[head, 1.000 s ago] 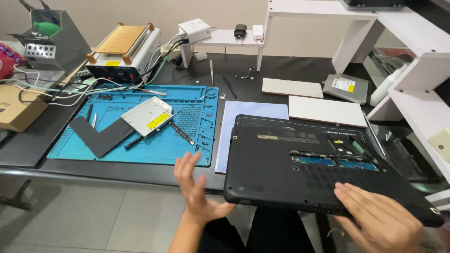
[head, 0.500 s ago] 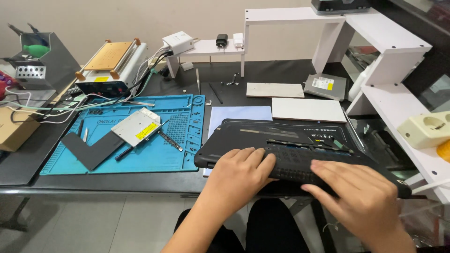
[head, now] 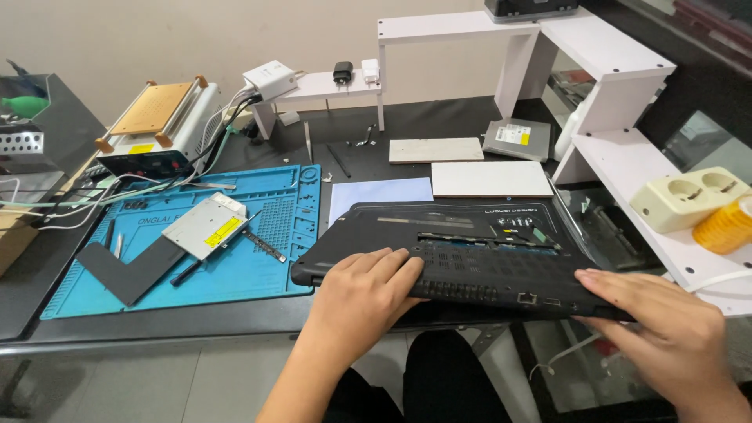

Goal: The person works on a disassembled laptop at a repair bench, handling the exposed motherboard and internal components, then aligns the bottom cover onto the chassis and presses along its edges to seat it. They reattach a side component near the optical drive bay and continue pressing the cover into place.

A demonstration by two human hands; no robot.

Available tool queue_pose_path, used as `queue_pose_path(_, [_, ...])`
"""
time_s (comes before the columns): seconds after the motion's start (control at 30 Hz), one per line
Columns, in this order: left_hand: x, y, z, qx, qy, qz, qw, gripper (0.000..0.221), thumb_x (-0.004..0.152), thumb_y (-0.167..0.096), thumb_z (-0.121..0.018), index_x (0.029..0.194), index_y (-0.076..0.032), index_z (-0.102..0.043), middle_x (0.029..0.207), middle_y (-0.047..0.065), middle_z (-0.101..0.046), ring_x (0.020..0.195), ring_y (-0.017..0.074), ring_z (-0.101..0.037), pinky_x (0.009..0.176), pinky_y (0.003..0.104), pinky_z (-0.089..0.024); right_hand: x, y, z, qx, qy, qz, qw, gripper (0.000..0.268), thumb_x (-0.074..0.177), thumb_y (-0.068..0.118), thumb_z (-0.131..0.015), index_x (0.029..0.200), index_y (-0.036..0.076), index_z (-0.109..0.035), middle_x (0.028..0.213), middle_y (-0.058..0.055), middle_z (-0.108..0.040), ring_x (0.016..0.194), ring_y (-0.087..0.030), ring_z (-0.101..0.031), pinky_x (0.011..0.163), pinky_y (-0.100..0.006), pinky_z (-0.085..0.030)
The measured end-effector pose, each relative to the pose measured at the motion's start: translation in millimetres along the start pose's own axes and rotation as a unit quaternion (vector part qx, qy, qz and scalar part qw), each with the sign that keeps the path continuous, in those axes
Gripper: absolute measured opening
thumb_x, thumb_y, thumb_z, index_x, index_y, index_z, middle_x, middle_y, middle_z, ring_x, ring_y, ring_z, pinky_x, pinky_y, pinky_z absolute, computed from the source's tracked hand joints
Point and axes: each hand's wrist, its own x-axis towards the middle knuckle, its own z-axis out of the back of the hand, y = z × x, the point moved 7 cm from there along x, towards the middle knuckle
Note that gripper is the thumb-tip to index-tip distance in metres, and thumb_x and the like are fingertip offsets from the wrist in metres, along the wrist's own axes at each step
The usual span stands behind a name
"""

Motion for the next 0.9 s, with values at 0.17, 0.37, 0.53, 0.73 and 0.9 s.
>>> queue_pose_path(0.17, [2,2,2,-0.005,0.003,0.007,1.000,0.048,0.076,-0.032,-0.082,0.112,-0.006,-0.064,0.116,0.010,-0.072,0.109,0.0278,-0.070,0.091,0.040,-0.053,-4,-3,-2,0.030,-0.029,-0.097,0.994,0.049,0.062,0.008,-0.085,0.111,0.005,-0.075,0.115,-0.006,-0.076,0.105,-0.021,-0.075,0.091,-0.032,-0.058])
queue_pose_path(0.37, [1,-2,1,0.002,0.003,0.006,1.000,0.048,0.075,-0.031,-0.083,0.112,-0.006,-0.065,0.116,0.010,-0.072,0.108,0.0281,-0.070,0.091,0.040,-0.054,-1,40,-3,-0.030,-0.060,0.029,0.997,0.045,0.068,0.022,-0.085,0.108,0.007,-0.071,0.116,-0.005,-0.074,0.118,-0.025,-0.070,0.099,-0.039,-0.052])
queue_pose_path(0.53, [1,-3,2,0.001,-0.008,0.004,1.000,0.048,0.076,-0.031,-0.083,0.112,-0.005,-0.067,0.114,0.010,-0.073,0.107,0.0281,-0.071,0.090,0.040,-0.054,17,68,-15,-0.074,-0.001,0.051,0.996,0.039,0.074,0.021,-0.080,0.110,0.007,-0.075,0.115,-0.006,-0.076,0.110,-0.023,-0.072,0.094,-0.040,-0.051])
queue_pose_path(0.73, [4,-4,9,-0.020,-0.012,0.013,1.000,0.048,0.074,-0.030,-0.083,0.112,-0.005,-0.067,0.114,0.011,-0.073,0.107,0.0290,-0.070,0.090,0.041,-0.054,19,75,-14,-0.060,-0.007,0.062,0.996,0.032,0.079,0.019,-0.077,0.109,0.006,-0.075,0.111,-0.005,-0.077,0.103,-0.021,-0.073,0.090,-0.038,-0.052])
queue_pose_path(0.9, [17,-22,8,-0.038,-0.017,-0.002,0.999,0.053,0.073,-0.031,-0.083,0.115,-0.004,-0.066,0.114,0.013,-0.071,0.108,0.0306,-0.069,0.089,0.041,-0.053,20,84,-17,-0.066,-0.008,0.057,0.996,0.034,0.077,0.021,-0.078,0.107,0.006,-0.076,0.109,-0.006,-0.077,0.101,-0.022,-0.073,0.089,-0.038,-0.052])
